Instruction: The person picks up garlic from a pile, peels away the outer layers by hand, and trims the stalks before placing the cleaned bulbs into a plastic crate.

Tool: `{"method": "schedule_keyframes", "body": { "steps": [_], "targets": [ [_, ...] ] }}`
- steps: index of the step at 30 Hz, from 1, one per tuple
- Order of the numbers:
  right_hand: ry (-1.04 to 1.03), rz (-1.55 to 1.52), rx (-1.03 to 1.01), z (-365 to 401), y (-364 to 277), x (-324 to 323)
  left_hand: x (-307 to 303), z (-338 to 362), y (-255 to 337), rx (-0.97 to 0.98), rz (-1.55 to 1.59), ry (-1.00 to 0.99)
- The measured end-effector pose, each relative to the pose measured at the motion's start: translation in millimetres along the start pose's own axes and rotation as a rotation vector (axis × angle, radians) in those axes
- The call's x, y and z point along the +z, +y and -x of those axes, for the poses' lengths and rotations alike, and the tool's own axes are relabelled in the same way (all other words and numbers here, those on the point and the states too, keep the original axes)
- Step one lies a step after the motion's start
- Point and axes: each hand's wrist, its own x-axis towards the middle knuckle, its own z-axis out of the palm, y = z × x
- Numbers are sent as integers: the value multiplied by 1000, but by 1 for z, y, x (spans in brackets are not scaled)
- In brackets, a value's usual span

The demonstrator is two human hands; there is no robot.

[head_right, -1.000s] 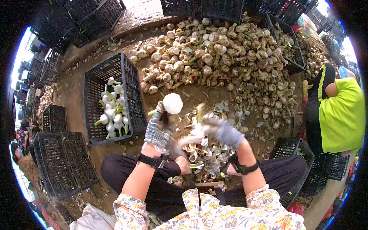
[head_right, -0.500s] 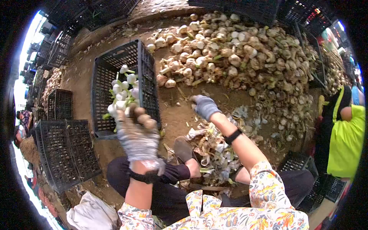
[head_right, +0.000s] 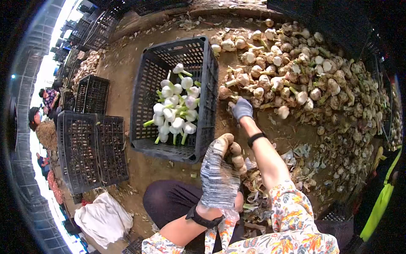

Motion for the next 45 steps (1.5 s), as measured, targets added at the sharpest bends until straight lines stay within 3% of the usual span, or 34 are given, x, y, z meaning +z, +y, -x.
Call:
{"method": "schedule_keyframes", "body": {
  "steps": [1,2,4,6,8,10,12,13,16,17,24,26,28,30,32,33,34,36,37,38,40,41,42,44,45],
  "targets": [
    [-19,-291,8,14,9,-3,-1,2,0,12,-20,7],
    [99,-195,43,30,10,-13,0,3,-1,19,-40,10],
    [-112,-458,57,45,44,-26,0,5,-3,6,-72,29],
    [-220,-909,228,111,5,-107,-9,-3,-15,57,-161,-38],
    [-97,-712,-151,147,27,-137,-11,-12,-31,337,-334,-89],
    [-205,-994,170,193,-10,-199,-24,-25,-47,634,-778,-163],
    [-160,-1008,95,217,-6,-221,-20,-19,-48,581,-1011,-508],
    [-122,-1075,75,227,-4,-228,-14,-9,-46,260,-794,-625],
    [-55,-1117,17,252,-1,-247,-7,11,-53,275,-685,-729],
    [-49,-1078,-18,259,-1,-254,-5,16,-54,405,-750,-760],
    [129,-1019,-145,278,-1,-262,-2,27,-66,328,-681,-790],
    [89,-1001,-131,283,0,-270,0,32,-64,403,-780,-772],
    [36,-953,-100,285,5,-274,0,32,-63,262,-715,-765],
    [15,-935,-106,288,7,-278,0,30,-63,300,-722,-782],
    [-29,-976,-127,291,6,-283,1,28,-60,122,-646,-780],
    [-25,-1031,-145,289,11,-278,2,30,-60,170,-681,-797],
    [-30,-1032,-141,289,15,-277,1,28,-61,167,-680,-791],
    [-46,-923,-163,289,19,-273,-4,16,-65,-98,-518,-677],
    [-37,-840,-148,291,19,-269,-13,2,-75,-85,-454,-699],
    [29,-706,-264,296,16,-268,-9,6,-69,-182,-523,-635],
    [98,-345,-389,292,35,-244,-7,3,-81,-216,-544,-342],
    [125,-373,-435,301,17,-251,-8,1,-73,-213,-759,-267],
    [106,-380,-420,306,17,-249,-4,0,-80,-158,-633,-259],
    [46,-527,-230,309,19,-246,2,4,-70,-307,-777,-162],
    [142,-465,-326,309,29,-240,-1,3,-71,-306,-776,-163]
  ]
}}
